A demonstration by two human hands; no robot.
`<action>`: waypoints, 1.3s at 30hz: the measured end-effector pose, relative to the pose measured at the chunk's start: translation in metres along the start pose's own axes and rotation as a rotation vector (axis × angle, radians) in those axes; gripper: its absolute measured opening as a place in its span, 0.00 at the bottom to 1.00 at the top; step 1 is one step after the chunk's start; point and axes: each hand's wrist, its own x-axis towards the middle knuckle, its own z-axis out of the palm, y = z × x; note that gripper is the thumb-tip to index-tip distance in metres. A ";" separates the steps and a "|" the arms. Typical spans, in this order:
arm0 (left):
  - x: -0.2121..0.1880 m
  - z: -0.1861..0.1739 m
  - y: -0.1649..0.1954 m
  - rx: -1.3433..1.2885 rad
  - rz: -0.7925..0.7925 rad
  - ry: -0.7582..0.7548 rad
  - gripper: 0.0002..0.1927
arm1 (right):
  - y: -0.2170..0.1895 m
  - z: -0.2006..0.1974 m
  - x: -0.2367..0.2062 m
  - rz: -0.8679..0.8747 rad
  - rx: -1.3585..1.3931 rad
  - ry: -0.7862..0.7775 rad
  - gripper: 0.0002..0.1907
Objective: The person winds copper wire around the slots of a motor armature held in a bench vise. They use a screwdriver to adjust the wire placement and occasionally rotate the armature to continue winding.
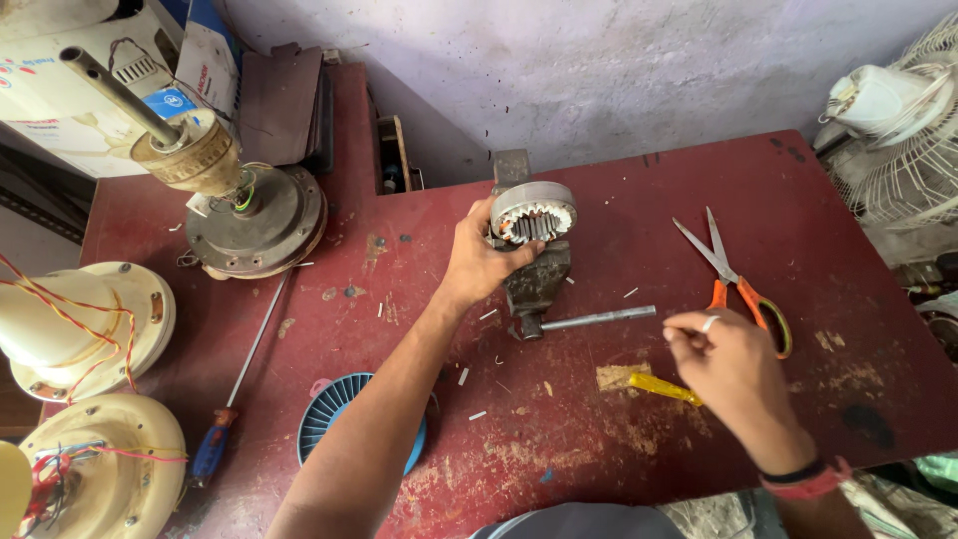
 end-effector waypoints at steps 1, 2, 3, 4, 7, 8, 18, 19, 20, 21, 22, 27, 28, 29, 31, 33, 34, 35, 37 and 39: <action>0.000 0.000 0.000 0.001 0.005 0.000 0.30 | 0.002 -0.005 0.002 -0.018 -0.016 0.016 0.08; 0.000 0.000 0.000 0.001 0.009 0.000 0.30 | 0.003 -0.009 0.002 0.066 -0.063 -0.070 0.07; 0.000 0.000 0.000 -0.008 -0.002 0.000 0.30 | 0.005 -0.016 0.000 0.151 -0.110 -0.154 0.06; 0.000 0.000 0.001 -0.015 -0.012 -0.001 0.30 | 0.005 -0.022 -0.002 0.240 -0.155 -0.235 0.06; 0.000 0.001 0.000 -0.019 -0.010 -0.003 0.29 | 0.004 -0.026 -0.014 0.370 -0.242 -0.532 0.05; 0.000 0.001 0.000 -0.016 -0.003 -0.003 0.29 | 0.001 -0.022 -0.018 0.307 -0.158 -0.543 0.06; 0.000 0.000 -0.001 -0.021 -0.011 -0.003 0.28 | -0.026 0.028 -0.092 0.228 0.071 -0.872 0.09; 0.000 0.000 -0.001 -0.023 -0.012 -0.003 0.28 | -0.021 0.030 -0.097 0.241 0.065 -0.893 0.09; 0.000 0.000 -0.001 -0.024 -0.013 -0.002 0.28 | -0.014 0.033 -0.103 0.232 -0.004 -0.917 0.08; 0.000 0.001 -0.002 -0.026 -0.018 -0.006 0.28 | -0.005 0.035 -0.107 0.223 -0.072 -0.940 0.09; 0.000 0.001 -0.002 -0.029 -0.021 -0.009 0.28 | 0.005 0.037 -0.113 0.212 -0.142 -0.963 0.11; 0.000 0.001 -0.005 -0.042 -0.011 0.003 0.30 | 0.057 0.034 -0.149 0.456 -0.203 -0.815 0.09; 0.001 0.001 -0.006 -0.045 -0.010 0.003 0.31 | 0.064 0.034 -0.154 0.495 -0.211 -0.833 0.10; 0.000 0.002 -0.007 -0.049 -0.010 0.001 0.31 | 0.069 0.036 -0.158 0.513 -0.204 -0.874 0.10; 0.000 0.003 -0.008 -0.068 -0.005 0.000 0.32 | 0.075 0.039 -0.164 0.544 -0.179 -0.956 0.10; 0.002 0.003 -0.009 -0.075 -0.006 -0.002 0.32 | 0.077 0.040 -0.166 0.557 -0.155 -1.023 0.11; 0.001 0.002 -0.009 -0.075 -0.011 -0.006 0.32 | 0.075 0.041 -0.168 0.559 -0.150 -1.055 0.11; 0.000 0.002 -0.009 -0.075 -0.017 -0.011 0.32 | 0.074 0.041 -0.168 0.563 -0.139 -1.080 0.11; 0.000 0.004 -0.009 -0.069 -0.007 0.000 0.32 | 0.073 0.037 -0.167 0.568 -0.120 -1.125 0.12; -0.002 0.001 -0.008 -0.048 -0.008 0.000 0.32 | 0.072 0.032 -0.163 0.569 -0.104 -1.166 0.13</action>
